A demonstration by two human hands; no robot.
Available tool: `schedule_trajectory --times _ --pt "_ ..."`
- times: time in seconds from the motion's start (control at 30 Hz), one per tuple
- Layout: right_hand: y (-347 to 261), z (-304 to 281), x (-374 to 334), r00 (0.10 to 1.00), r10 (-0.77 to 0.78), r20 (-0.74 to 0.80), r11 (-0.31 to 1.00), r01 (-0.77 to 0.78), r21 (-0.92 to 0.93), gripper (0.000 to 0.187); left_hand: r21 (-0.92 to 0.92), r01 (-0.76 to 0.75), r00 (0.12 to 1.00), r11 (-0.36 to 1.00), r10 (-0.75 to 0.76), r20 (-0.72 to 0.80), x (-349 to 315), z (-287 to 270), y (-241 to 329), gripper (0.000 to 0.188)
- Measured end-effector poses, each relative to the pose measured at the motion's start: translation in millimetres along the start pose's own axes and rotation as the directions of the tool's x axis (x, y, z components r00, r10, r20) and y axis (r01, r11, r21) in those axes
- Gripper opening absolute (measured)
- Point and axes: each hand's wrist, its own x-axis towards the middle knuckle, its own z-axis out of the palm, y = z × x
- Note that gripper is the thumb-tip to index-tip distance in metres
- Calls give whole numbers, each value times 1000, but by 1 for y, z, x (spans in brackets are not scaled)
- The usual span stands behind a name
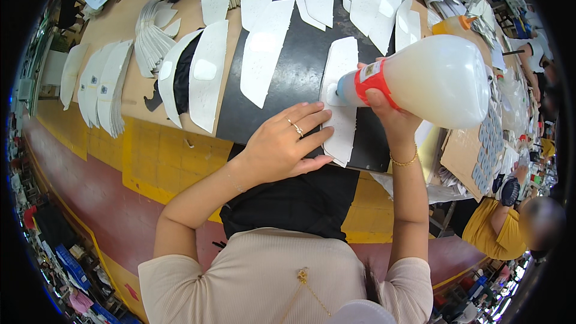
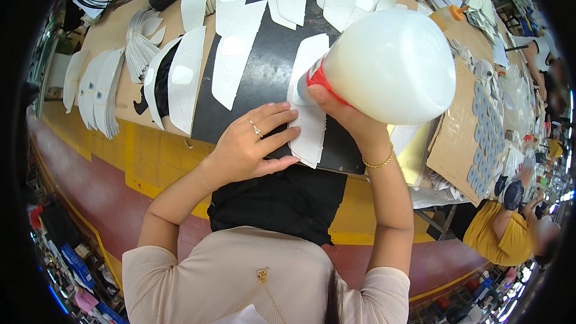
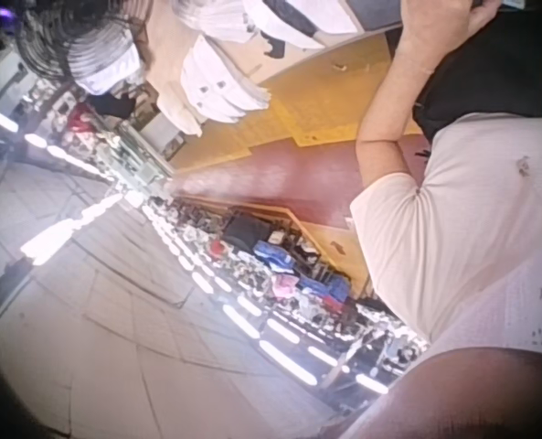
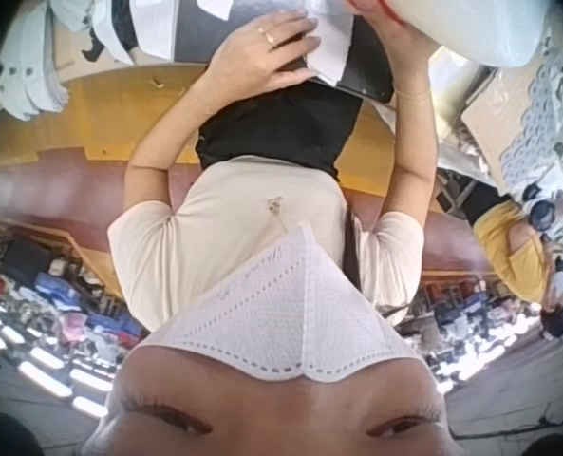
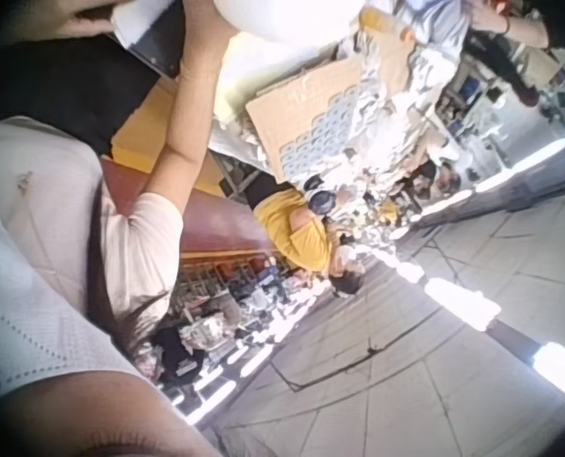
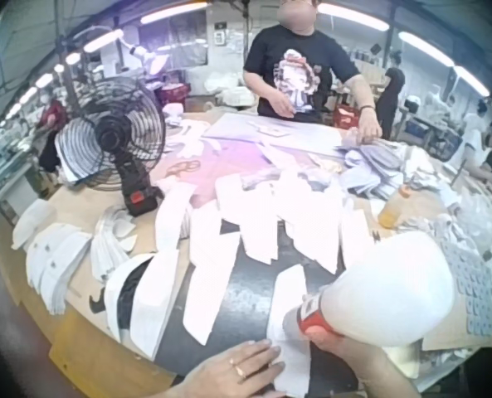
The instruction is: The person applies glue from a squeeze bottle onto white fabric pieces laid on a table, then folds and presses them to bond. The person handles multiple pieces one at a time, aligning edges and smoothing them down.
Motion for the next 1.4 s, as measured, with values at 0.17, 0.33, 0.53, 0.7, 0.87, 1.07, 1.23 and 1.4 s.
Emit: schedule_trajectory --times 0.17,0.33,0.53,0.7,0.87,1.07,1.23,1.4 --pt "-17 -19 7 974 224 -29 903 -196 382 59 -321 267 963 909 -243 115 12 -26 -9 21" --pt "-13 -56 4 923 356 -148 834 -243 495 77 -60 220 974 974 -216 67 77 -42 -53 24" --pt "-14 -61 -19 906 362 -220 833 -208 512 73 69 264 933 962 -273 235 135 -10 -80 36" --pt "-14 -62 -21 898 363 -247 835 -196 513 71 79 332 905 940 -341 253 138 -5 -76 33" --pt "-5 -59 -26 885 401 -237 796 -208 568 71 26 329 930 944 -328 166 132 -2 -72 24" --pt "1 -63 -36 878 420 -231 780 -220 586 72 -252 427 899 868 -377 223 142 -12 -61 19" --pt "-2 -67 -35 878 408 -251 800 -211 561 71 -527 434 901 731 -336 275 185 -27 -102 24" --pt "-4 -64 -35 873 416 -255 790 -208 576 72 -437 350 936 828 -319 147 245 -36 -160 28"
